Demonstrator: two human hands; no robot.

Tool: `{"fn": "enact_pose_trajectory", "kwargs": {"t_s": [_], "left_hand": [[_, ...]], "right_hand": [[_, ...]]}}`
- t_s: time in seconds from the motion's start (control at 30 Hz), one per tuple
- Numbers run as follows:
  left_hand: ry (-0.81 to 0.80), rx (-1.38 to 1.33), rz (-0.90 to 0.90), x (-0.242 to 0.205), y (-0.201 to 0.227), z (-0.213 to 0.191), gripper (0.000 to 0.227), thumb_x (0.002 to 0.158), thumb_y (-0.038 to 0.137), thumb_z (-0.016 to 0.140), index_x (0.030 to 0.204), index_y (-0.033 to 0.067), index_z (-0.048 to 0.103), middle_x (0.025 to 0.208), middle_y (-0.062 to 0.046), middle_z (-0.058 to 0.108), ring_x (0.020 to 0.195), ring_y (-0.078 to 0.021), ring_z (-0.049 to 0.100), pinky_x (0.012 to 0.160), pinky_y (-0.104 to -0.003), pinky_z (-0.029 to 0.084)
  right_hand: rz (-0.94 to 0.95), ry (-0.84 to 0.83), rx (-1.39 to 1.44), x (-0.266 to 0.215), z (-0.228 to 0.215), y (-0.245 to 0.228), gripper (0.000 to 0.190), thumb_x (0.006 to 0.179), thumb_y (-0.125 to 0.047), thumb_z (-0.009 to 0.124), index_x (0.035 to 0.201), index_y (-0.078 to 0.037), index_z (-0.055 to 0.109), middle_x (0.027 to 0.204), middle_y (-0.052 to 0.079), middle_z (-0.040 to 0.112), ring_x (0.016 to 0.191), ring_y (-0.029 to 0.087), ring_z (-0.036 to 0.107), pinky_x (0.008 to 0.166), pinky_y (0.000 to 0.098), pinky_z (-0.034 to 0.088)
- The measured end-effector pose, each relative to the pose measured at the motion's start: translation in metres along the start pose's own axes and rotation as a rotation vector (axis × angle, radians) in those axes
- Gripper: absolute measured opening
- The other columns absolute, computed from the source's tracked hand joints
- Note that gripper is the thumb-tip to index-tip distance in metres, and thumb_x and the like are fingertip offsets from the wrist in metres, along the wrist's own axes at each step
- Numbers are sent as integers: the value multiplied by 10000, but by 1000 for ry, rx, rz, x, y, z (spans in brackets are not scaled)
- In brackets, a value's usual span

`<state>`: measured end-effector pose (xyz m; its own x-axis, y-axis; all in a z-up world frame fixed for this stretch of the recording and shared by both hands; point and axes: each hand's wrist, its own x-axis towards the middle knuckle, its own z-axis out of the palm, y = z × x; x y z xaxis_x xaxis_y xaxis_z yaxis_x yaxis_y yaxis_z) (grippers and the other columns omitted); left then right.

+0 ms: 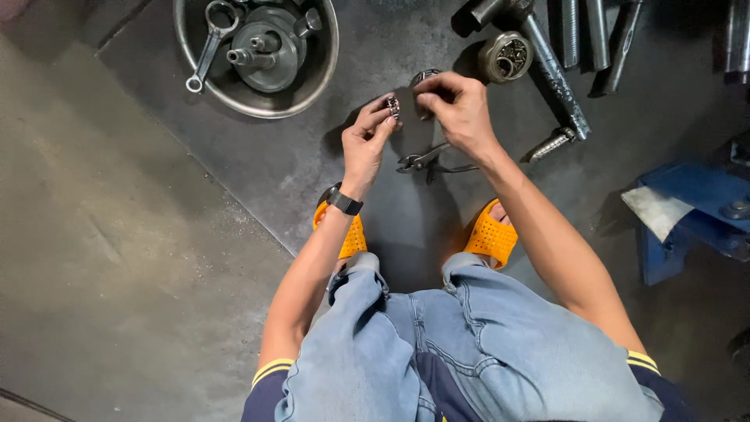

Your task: The person sits on the floor in a workshop and assembles small mechanical components. They use pliers to manipulate a small metal piece and insert it into a cylindrical housing, then place the assembled unit into a larger metal container.

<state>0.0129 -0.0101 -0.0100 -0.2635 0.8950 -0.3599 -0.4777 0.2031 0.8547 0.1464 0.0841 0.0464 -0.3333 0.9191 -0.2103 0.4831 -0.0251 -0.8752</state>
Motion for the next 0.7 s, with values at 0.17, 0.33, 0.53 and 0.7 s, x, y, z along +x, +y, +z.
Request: {"fn": "enact_pose_trajectory", "kwargs": {"t_s": [0.17,0.33,0.53,0.7], "left_hand": [[-65,81,124,3,-5,-1,150,850,-24,620,997,-23,652,1169,-158,574,1026,-211,587,774,-266,556],[-98,187,146,1,9,2,150,849,-28,614,995,-45,643,1195,-157,560,1049,-227,583,785,-259,546],[-78,127,73,2,9,5,108,842,0,609,935,-33,651,1160,-155,578,1050,-213,575,772,-266,570],[52,121,-2,3,12,4,126,827,74,634,919,-1,676,1135,-154,588,964,-175,599,729,-258,600]], "right_hand": [[115,-127,389,-5,14,5,108,740,33,703,841,24,665,665,120,612,577,137,608,457,243,507],[168,-108,289,-5,17,24,186,685,-35,776,826,-3,659,637,100,610,544,132,602,424,241,501],[33,-56,22,-9,3,29,397,725,-160,815,972,36,573,845,136,540,735,203,565,573,299,507],[-97,-74,-881,-8,8,24,701,768,-334,803,1245,-30,389,1184,211,399,956,352,465,633,436,510]]}}
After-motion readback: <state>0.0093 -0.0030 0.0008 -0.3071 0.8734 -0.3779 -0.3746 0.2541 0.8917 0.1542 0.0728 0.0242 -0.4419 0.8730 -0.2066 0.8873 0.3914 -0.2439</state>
